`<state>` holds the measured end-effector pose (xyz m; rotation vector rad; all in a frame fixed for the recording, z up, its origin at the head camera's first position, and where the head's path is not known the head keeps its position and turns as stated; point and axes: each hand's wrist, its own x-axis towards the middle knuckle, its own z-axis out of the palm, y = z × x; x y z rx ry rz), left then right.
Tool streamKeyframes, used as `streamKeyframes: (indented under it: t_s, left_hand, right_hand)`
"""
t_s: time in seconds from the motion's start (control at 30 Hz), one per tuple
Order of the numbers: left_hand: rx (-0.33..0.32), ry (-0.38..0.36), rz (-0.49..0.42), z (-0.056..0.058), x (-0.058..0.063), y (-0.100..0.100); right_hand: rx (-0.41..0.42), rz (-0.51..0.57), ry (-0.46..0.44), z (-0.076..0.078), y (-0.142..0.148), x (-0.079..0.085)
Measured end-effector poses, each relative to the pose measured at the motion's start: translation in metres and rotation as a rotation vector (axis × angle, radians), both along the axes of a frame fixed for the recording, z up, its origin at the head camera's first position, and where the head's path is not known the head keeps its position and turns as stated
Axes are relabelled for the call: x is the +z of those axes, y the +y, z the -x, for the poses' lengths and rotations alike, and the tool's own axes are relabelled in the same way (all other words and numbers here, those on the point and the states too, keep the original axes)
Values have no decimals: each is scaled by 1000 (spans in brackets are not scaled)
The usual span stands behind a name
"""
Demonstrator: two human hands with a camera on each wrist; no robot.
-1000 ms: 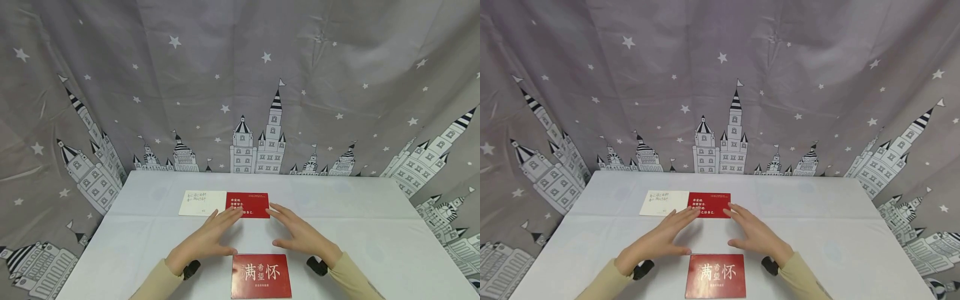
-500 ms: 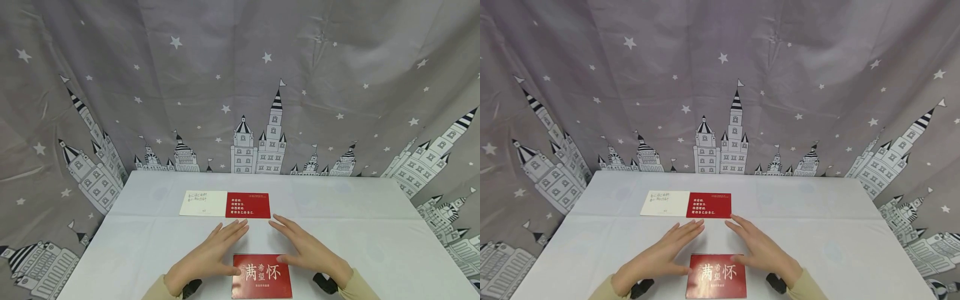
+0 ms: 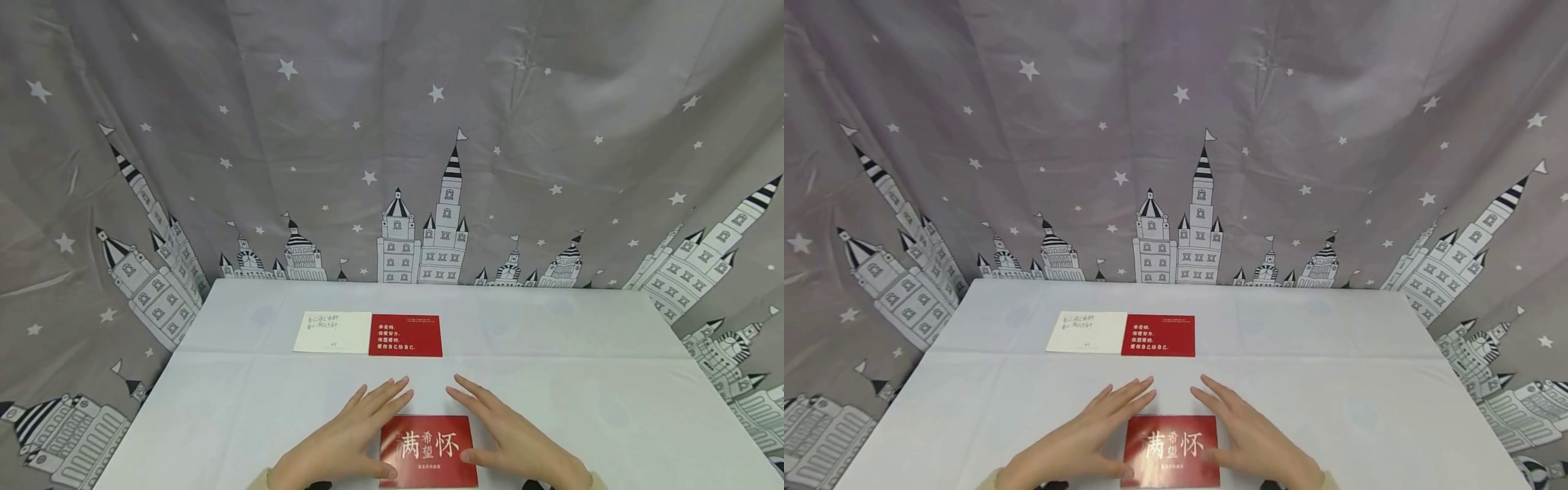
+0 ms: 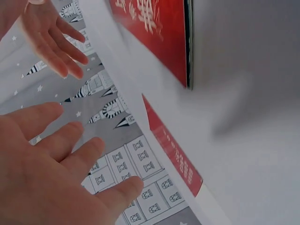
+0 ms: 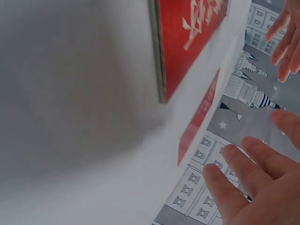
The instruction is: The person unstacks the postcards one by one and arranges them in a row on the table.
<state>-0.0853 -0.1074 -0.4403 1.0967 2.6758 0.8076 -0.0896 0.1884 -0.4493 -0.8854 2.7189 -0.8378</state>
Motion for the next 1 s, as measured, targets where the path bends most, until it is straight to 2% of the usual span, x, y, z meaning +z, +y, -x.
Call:
streamKeyframes:
  t_s: [0.13, 0.27, 0.37, 0.53, 0.63, 0.77, 1.0]
  left_hand:
    - [-11, -48, 1, -8, -6, -2]
    - [-27, -52, 18, -15, -15, -4]
    - [-14, -77, 38, -20, -19, -4]
    - [41, -257, 46, -25, -20, -3]
    - [35, -302, 38, -25, -20, -3]
    - [-9, -273, 35, -26, -21, -2]
    - [-65, -175, 78, -26, -23, -1]
  right_hand:
    - [1, 8, -47, -8, 2, -6]
    - [3, 26, -92, -16, 4, -14]
    - [-5, 42, -120, -20, 5, -19]
    - [-14, 50, -175, -22, 5, -22]
    - [-16, 45, -197, -23, 4, -23]
    - [-9, 40, -198, -27, 1, -23]
    - [8, 3, -175, -33, -3, -29]
